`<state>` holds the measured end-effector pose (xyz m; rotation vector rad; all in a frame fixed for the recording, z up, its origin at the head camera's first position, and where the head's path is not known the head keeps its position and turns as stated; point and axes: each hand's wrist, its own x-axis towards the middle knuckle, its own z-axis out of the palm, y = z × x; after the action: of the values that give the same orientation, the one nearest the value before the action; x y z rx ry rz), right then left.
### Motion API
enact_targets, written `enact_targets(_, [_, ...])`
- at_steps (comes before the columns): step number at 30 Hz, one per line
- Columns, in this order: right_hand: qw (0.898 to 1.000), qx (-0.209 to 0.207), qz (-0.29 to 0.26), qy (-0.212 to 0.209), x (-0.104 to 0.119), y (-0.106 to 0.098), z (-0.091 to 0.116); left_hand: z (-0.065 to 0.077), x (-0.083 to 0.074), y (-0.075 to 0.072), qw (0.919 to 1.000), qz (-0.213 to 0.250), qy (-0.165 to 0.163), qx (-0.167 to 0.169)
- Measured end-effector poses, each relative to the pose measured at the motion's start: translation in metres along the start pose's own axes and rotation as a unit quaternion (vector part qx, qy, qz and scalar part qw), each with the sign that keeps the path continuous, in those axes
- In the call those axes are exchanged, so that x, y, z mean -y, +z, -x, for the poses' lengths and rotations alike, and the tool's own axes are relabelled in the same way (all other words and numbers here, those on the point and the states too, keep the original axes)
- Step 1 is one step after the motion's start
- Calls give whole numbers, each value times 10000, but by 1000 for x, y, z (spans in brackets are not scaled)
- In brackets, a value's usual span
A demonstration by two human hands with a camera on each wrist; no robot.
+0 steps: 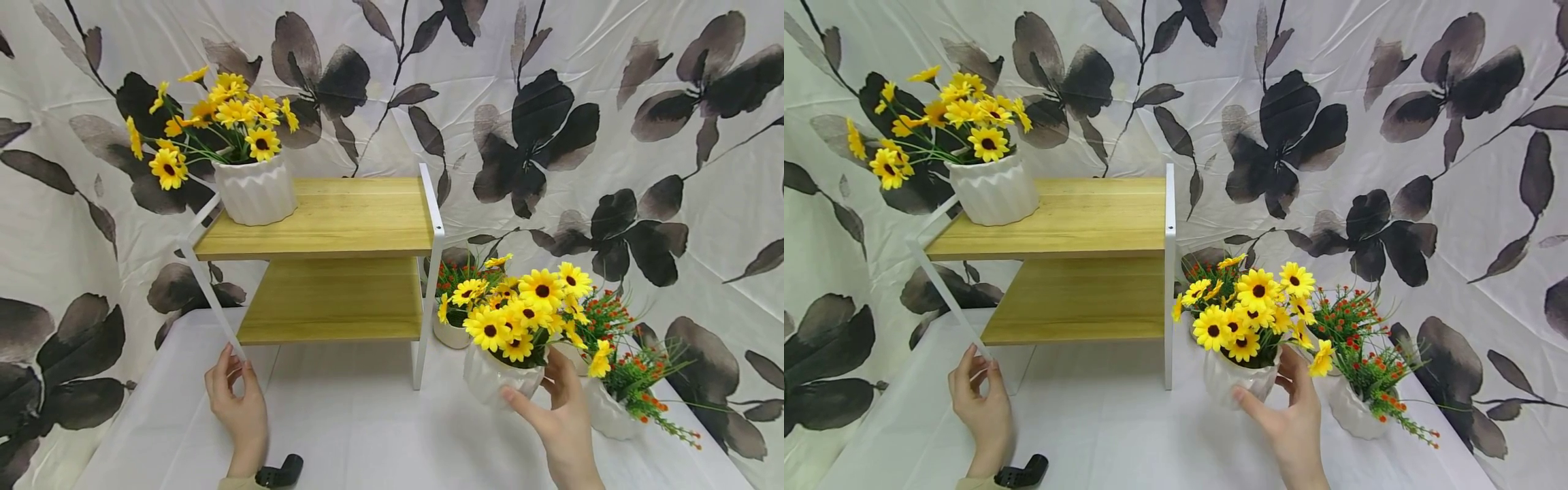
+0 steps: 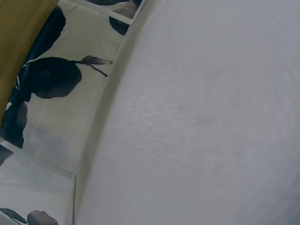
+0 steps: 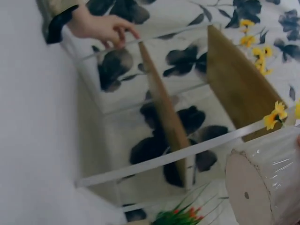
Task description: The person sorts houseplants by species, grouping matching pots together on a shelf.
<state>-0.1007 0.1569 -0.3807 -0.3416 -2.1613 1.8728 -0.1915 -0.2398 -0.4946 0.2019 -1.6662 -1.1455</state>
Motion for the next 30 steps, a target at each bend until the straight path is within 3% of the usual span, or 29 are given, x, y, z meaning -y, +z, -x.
enact_targets(11, [9920, 25, -678, -1066, 49, -8, -4, 0, -2, 0, 9999, 91, -68, 121])
enact_targets(20, [9732, 566, -1207, -1876, 90, -5, -3, -2, -3, 1, 9997, 86, -192, 137])
enact_targets(30, [9551, 1278, -1476, -2228, 133, 17, -3, 0, -3, -3, 9994, -111, -187, 259])
